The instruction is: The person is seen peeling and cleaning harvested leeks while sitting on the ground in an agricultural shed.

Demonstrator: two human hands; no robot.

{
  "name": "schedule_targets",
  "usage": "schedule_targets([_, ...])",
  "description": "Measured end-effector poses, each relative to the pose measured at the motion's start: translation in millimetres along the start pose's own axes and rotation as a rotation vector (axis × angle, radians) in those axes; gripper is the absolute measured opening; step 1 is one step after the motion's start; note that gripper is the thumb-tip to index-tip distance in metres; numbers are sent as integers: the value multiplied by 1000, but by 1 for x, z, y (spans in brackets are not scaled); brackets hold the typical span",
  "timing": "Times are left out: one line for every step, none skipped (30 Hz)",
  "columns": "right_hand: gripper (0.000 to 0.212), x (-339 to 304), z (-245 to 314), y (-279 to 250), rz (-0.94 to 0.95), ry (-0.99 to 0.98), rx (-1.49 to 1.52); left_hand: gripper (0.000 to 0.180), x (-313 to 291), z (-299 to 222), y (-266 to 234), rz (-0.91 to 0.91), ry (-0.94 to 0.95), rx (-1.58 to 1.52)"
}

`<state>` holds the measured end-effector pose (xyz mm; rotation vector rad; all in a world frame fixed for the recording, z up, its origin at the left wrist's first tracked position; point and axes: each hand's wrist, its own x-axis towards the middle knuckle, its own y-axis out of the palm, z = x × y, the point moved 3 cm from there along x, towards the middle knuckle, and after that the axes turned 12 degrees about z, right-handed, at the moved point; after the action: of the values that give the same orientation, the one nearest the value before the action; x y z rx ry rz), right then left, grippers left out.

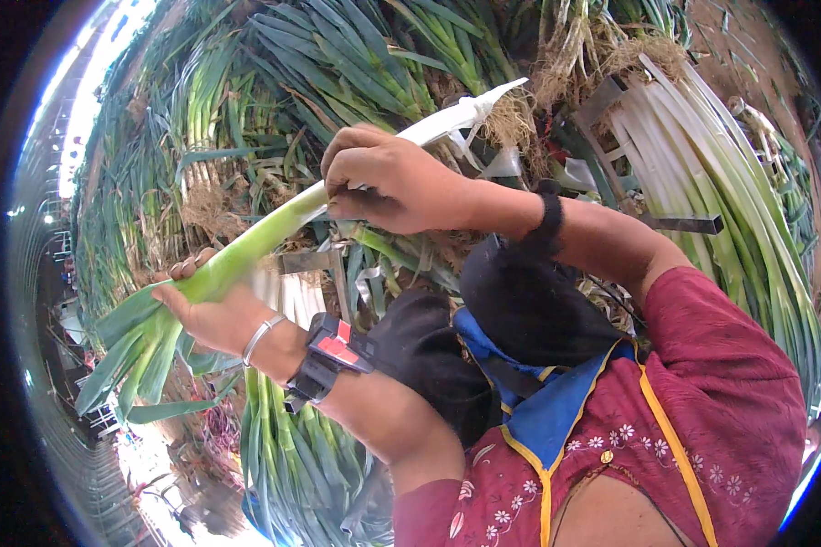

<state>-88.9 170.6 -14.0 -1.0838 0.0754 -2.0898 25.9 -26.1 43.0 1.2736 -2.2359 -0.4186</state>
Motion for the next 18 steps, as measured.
schedule_targets([16, -1, 5, -2, 58, 70, 238, 22, -3, 0, 1, -18, 2, 49])
schedule_targets([15, -4, 13, -7, 117, 140, 475, 20, -5, 0, 2, -36, 3, 97])
schedule_targets([14, -9, 19, -13, 175, 208, 706, 20, -6, 1, 3, -45, 1, 78])
schedule_targets([21, -13, 23, -16, 169, 181, 912, 20, -7, 1, 4, -55, 0, 61])
schedule_targets([21, -22, 23, -22, 194, 190, 1016, 21, -7, 0, 3, -66, -1, 44])
schedule_targets([22, -37, 17, -34, 214, 201, 1110, 22, -7, 2, 6, -72, 5, 50])
schedule_targets([24, -50, 10, -46, 237, 209, 1209, 23, -7, 1, 7, -80, 17, 59])
schedule_targets([26, -64, 0, -53, 260, 217, 1310, 24, -6, 1, 6, -90, 28, 71])
schedule_targets([28, -73, -6, -57, 285, 228, 1411, 26, -7, 2, 8, -108, 29, 86])
schedule_targets([28, -84, -18, -53, 504, 520, 801, 28, -9, 2, 10, -125, 29, 102])
schedule_targets([27, -94, -30, -54, 672, 755, 155, 30, -11, 1, 12, -142, 31, 116])
schedule_targets([27, -105, -42, -60, 788, 936, -521, 31, -10, 0, 11, -129, 43, 127])
schedule_targets([31, -118, -52, -64, 742, 687, -1028, 32, -11, 1, 11, -105, 42, 131])
schedule_targets([37, -118, -53, -62, 451, 683, -858, 33, -12, -1, 13, -88, 54, 136])
schedule_targets([44, -118, -56, -61, 166, 663, -680, 33, -13, -1, 16, -103, 37, 157])
schedule_targets([47, -104, -51, -60, 106, 529, -804, 34, -17, -1, 22, -122, 18, 180])
schedule_targets([51, -92, -43, -53, 49, 415, -923, 34, -20, 4, 23, -133, -22, 213])
schedule_targets([53, -77, -37, -43, 41, 385, -893, 30, -19, -1, 23, -98, 1, 223])
